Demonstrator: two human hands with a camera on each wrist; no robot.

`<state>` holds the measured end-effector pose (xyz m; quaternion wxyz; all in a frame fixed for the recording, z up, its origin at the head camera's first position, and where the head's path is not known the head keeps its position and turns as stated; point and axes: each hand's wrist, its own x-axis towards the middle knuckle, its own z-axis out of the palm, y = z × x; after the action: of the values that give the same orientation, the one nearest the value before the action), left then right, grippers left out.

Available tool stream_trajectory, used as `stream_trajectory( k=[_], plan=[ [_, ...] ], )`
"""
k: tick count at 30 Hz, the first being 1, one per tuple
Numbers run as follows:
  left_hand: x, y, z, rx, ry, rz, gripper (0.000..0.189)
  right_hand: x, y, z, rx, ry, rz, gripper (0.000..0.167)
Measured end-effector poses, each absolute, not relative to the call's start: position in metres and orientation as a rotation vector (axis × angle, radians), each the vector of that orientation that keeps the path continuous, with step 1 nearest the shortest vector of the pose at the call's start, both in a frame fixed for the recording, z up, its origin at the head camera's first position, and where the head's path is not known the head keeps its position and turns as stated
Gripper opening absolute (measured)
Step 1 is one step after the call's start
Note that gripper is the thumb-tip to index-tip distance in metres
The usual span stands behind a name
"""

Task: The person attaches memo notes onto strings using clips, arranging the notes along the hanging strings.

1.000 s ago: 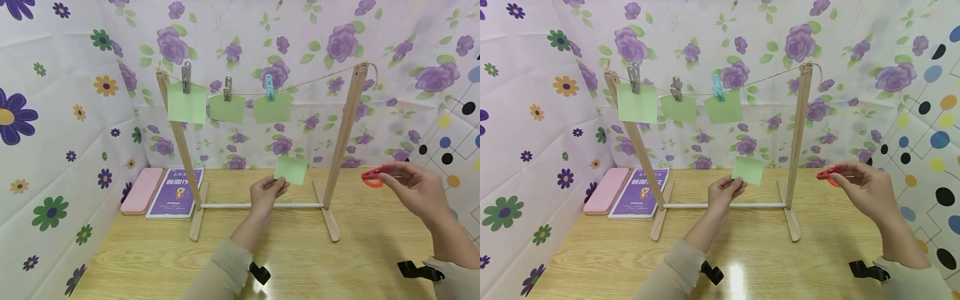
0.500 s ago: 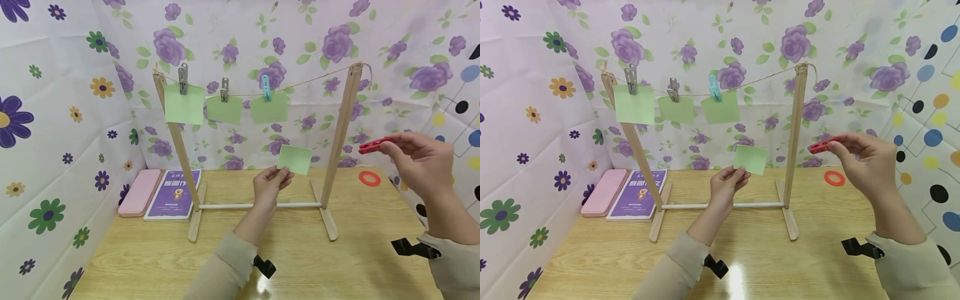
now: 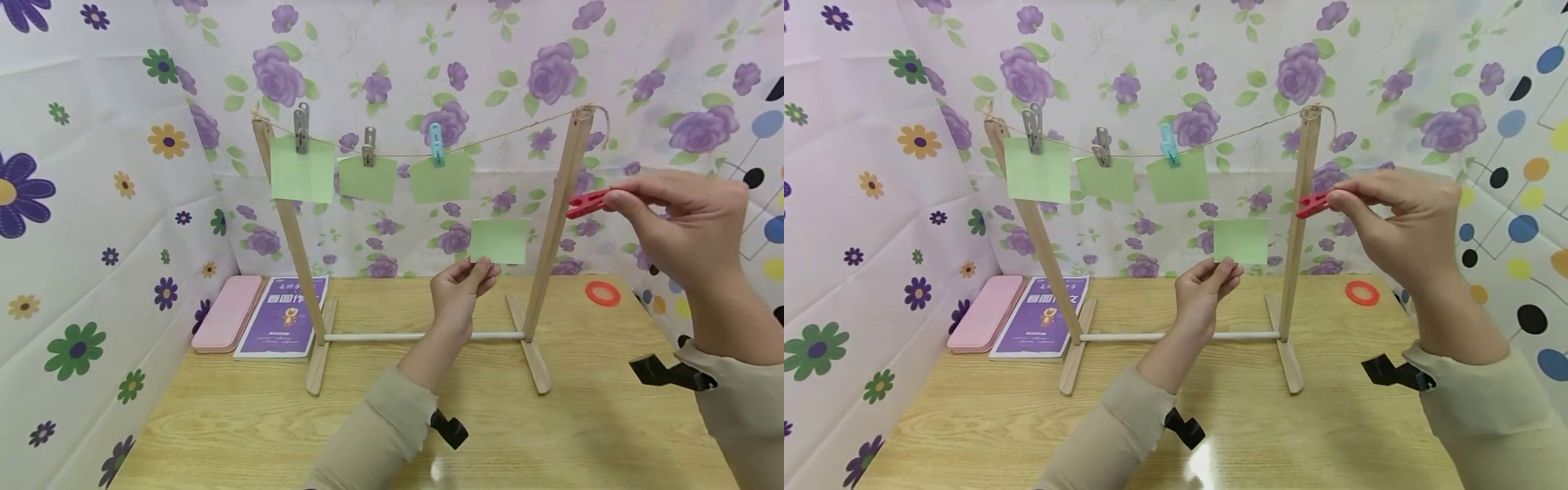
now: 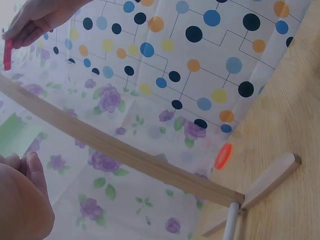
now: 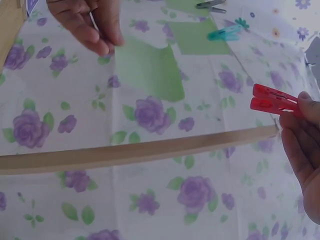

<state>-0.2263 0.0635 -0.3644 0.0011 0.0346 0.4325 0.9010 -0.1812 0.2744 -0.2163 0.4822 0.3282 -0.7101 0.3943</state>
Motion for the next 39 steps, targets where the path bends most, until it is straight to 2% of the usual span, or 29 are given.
stream_trajectory(
  k=[4, 7, 11, 13, 17, 19, 20, 24, 26, 39],
  plan=[
    [-0.225, 0.068, -0.356, 0.132, 1.349, 2.839, 0.029, -0.187, 0.268, -0.204, 0.795, -1.720, 0.898, 0.033],
    [-0.225, 0.071, -0.349, 0.153, 1.333, 2.848, 0.030, -0.190, 0.262, -0.194, 0.803, -1.724, 0.888, 0.024],
    [-0.225, 0.075, -0.340, 0.162, 1.314, 2.853, 0.021, -0.192, 0.254, -0.178, 0.816, -1.751, 0.814, 0.015],
    [-0.225, 0.078, -0.337, 0.155, 1.311, 2.863, 0.017, -0.193, 0.249, -0.170, 0.812, -1.757, 0.755, 0.021],
    [-0.226, 0.082, -0.331, 0.146, 1.305, 2.882, 0.017, -0.196, 0.242, -0.150, 0.825, -1.764, 0.626, 0.049],
    [-0.227, 0.084, -0.328, 0.145, 1.306, 2.886, 0.018, -0.200, 0.239, -0.140, 0.850, -1.769, 0.567, 0.049],
    [-0.228, 0.085, -0.326, 0.144, 1.309, 2.888, 0.018, -0.202, 0.238, -0.136, 0.869, -1.773, 0.539, 0.045],
    [-0.229, 0.087, -0.317, 0.146, 1.322, 2.899, 0.015, -0.211, 0.235, -0.118, 0.903, -1.850, 0.433, 0.014],
    [-0.230, 0.088, -0.312, 0.153, 1.324, 2.909, 0.014, -0.215, 0.233, -0.111, 0.910, -1.896, 0.377, 0.008],
    [-0.234, 0.093, -0.297, 0.161, 1.237, 2.957, 0.012, -0.229, 0.228, -0.097, 0.779, -2.190, 0.354, 0.011]
  ],
)
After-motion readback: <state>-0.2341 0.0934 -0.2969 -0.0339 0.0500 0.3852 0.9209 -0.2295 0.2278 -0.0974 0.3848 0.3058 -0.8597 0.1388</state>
